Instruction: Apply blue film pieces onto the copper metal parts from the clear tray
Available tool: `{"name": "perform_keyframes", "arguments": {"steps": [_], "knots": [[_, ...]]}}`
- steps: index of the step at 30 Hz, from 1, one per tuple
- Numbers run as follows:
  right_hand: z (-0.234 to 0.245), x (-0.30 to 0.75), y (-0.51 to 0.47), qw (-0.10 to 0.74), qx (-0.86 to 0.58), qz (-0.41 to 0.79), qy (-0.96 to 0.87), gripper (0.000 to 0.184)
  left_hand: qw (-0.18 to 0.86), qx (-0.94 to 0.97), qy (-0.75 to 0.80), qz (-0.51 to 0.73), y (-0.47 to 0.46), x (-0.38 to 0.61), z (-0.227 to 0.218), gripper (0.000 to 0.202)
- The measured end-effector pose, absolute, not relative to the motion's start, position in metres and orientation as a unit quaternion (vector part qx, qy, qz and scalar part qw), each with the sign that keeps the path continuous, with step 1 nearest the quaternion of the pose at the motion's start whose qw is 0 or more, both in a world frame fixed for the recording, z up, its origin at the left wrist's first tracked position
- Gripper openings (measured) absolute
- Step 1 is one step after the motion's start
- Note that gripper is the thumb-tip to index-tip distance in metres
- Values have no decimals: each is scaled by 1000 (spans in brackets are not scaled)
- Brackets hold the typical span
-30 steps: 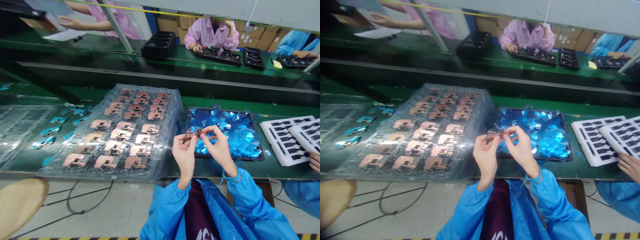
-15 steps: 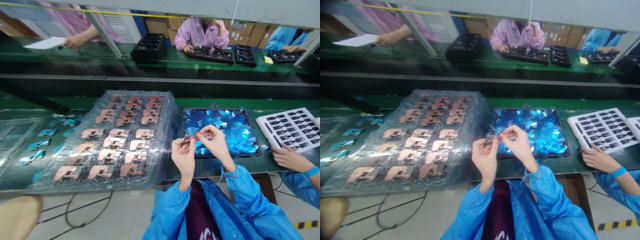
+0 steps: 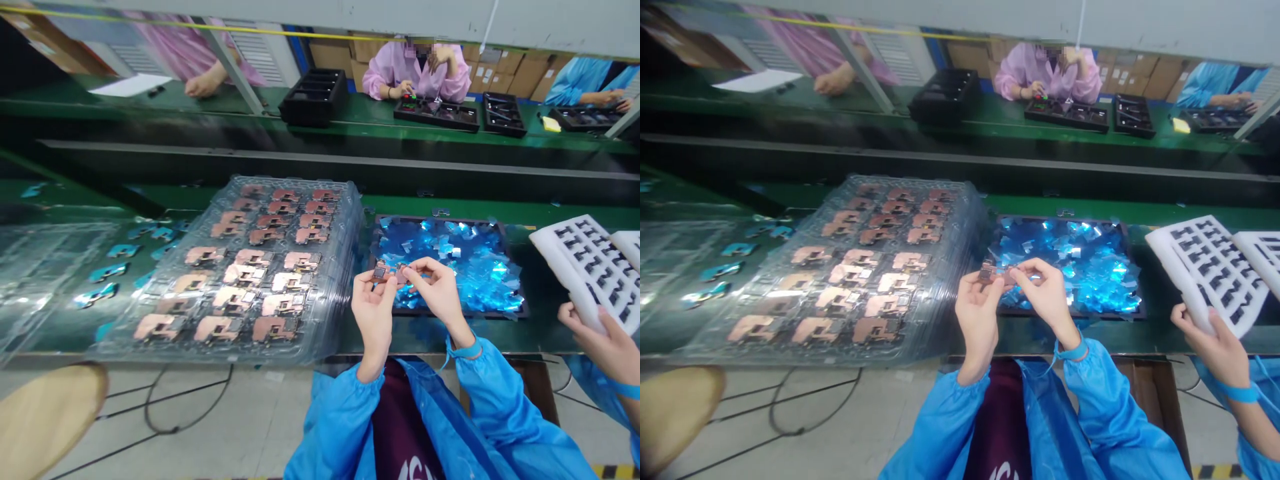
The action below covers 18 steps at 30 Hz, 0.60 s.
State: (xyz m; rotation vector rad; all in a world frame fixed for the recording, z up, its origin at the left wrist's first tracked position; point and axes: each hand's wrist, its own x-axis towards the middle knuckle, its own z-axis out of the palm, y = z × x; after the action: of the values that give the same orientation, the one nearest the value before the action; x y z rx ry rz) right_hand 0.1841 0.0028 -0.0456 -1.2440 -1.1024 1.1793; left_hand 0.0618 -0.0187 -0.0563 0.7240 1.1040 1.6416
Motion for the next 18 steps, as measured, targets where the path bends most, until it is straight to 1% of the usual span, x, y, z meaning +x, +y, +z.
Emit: {"name": "perform_keyframes", "arguments": {"steps": [3, 5, 10, 12, 15, 18], "knots": [[-48, 177, -1, 548, -517, 485, -444, 45, 493, 319, 444, 677, -20, 66, -54, 56], [-47, 176, -2, 554, -513, 475, -452, 45, 488, 322, 451, 674, -21, 67, -54, 55], [-46, 182, -4, 526, -522, 414, -529, 39, 507, 325, 453, 657, -20, 65, -55, 52], [-47, 184, -5, 520, -515, 407, -547, 37, 522, 330, 451, 645, -22, 63, -53, 49], [-46, 185, -10, 529, -485, 398, -572, 34, 537, 324, 448, 637, -32, 55, -43, 47], [-41, 185, -20, 529, -441, 371, -623, 30, 524, 343, 468, 623, -51, 32, -19, 42]]}}
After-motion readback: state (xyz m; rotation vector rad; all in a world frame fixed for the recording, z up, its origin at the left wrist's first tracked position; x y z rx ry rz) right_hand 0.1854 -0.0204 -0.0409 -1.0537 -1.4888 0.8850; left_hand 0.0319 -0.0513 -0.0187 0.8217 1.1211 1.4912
